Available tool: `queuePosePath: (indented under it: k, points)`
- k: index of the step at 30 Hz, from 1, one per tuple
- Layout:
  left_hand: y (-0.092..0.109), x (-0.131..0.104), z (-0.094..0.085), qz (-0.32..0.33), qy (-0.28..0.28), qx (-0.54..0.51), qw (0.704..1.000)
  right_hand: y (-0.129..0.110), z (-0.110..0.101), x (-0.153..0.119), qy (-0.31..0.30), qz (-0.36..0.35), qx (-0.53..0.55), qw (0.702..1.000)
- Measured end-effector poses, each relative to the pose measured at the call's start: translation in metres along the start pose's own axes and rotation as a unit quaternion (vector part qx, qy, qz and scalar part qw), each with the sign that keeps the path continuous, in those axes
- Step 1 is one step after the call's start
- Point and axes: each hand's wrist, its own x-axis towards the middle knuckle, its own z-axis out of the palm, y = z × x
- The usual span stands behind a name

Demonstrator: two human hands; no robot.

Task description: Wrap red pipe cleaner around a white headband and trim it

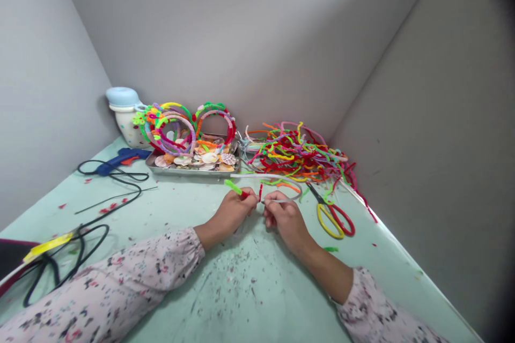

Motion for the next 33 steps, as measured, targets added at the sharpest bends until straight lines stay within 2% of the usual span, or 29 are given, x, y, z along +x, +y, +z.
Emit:
queuePosePath:
  k: [6, 14, 20, 26, 33]
  points:
    - [-0.001, -0.002, -0.004, 0.028, -0.038, 0.018, 0.999, 0.003, 0.002, 0.000, 0.011, -0.003, -0.023, 1.000]
    - [-0.002, -0.003, -0.005, 0.046, -0.025, 0.039, 0.998, 0.005, 0.001, -0.002, 0.018, -0.025, -0.048, 0.998]
    - [0.006, -0.007, -0.003, 0.009, -0.001, 0.055, 0.998, 0.001, 0.003, -0.002, 0.026, -0.002, -0.014, 1.000]
    - [0.006, -0.008, -0.005, 0.062, -0.018, 0.067, 0.996, 0.007, 0.000, -0.001, 0.025, -0.028, -0.056, 0.998]
    - [0.006, -0.007, -0.007, 0.047, -0.020, 0.067, 0.996, 0.007, 0.002, -0.004, 0.020, -0.054, -0.092, 0.994]
